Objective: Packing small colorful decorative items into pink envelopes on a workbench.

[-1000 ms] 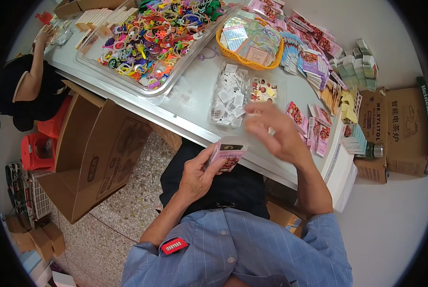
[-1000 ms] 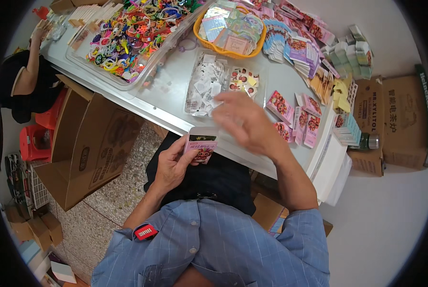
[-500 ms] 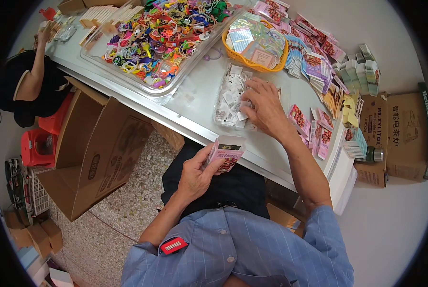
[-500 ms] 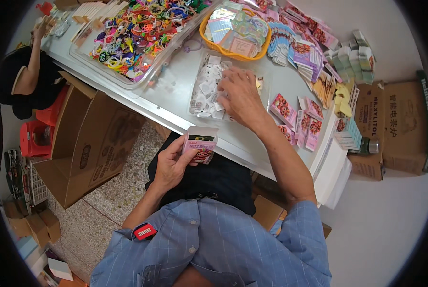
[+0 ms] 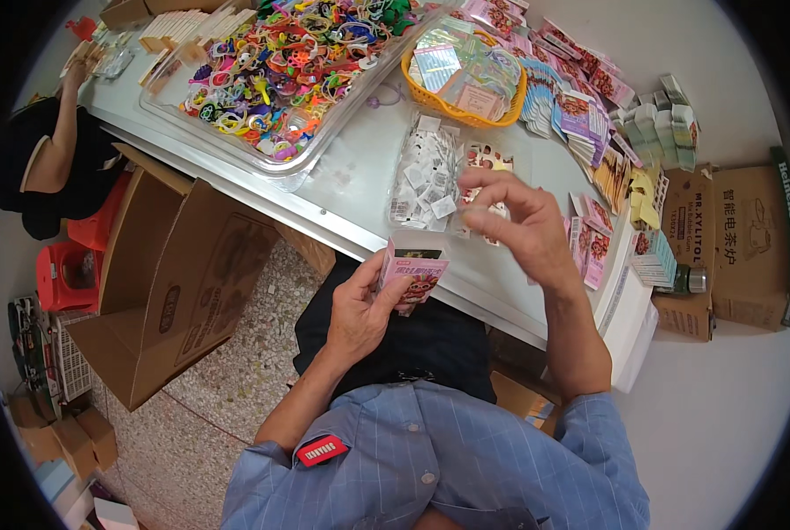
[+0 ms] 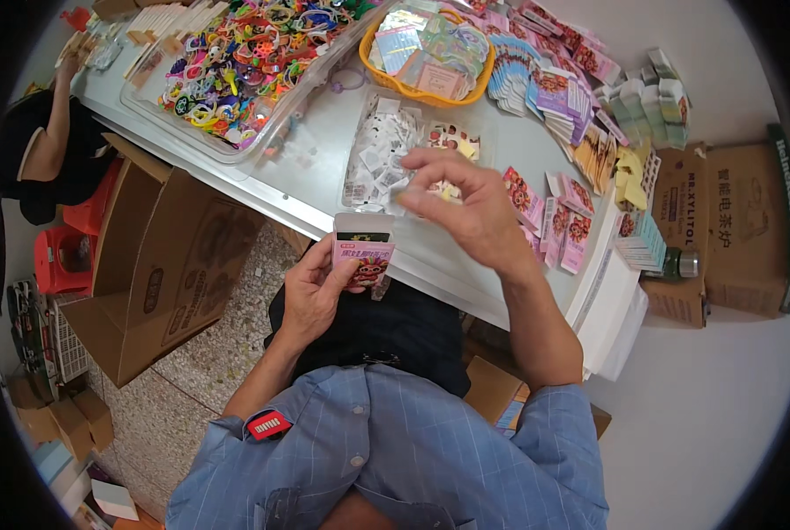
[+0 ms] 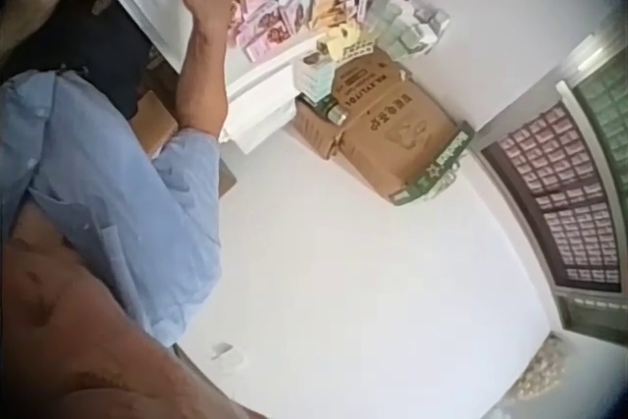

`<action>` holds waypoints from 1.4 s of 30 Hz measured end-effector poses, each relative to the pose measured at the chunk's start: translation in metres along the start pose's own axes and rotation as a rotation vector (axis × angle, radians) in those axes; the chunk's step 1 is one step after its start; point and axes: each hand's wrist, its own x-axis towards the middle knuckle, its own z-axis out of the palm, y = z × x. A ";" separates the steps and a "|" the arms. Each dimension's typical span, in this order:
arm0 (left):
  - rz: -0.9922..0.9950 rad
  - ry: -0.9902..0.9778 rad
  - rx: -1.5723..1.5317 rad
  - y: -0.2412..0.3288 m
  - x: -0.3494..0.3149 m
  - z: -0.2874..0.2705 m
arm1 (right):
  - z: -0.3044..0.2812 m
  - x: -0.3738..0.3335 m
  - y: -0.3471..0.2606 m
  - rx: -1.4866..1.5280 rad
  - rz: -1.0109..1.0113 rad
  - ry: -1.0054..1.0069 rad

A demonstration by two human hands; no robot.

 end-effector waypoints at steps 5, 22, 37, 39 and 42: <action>0.017 -0.026 0.016 -0.002 0.002 0.005 | 0.019 -0.013 -0.001 -0.106 -0.107 -0.066; 0.042 0.061 -0.032 0.001 -0.010 -0.026 | 0.072 0.154 -0.060 -0.437 -0.496 -0.162; -0.007 0.179 -0.028 0.004 -0.012 -0.060 | 0.199 0.279 0.012 -1.141 -0.347 -0.704; -0.002 0.177 -0.019 0.006 -0.011 -0.060 | 0.194 0.281 0.012 -1.154 -0.305 -0.800; 0.027 0.166 -0.018 0.007 -0.011 -0.060 | 0.167 0.297 0.001 -0.971 -0.196 -0.818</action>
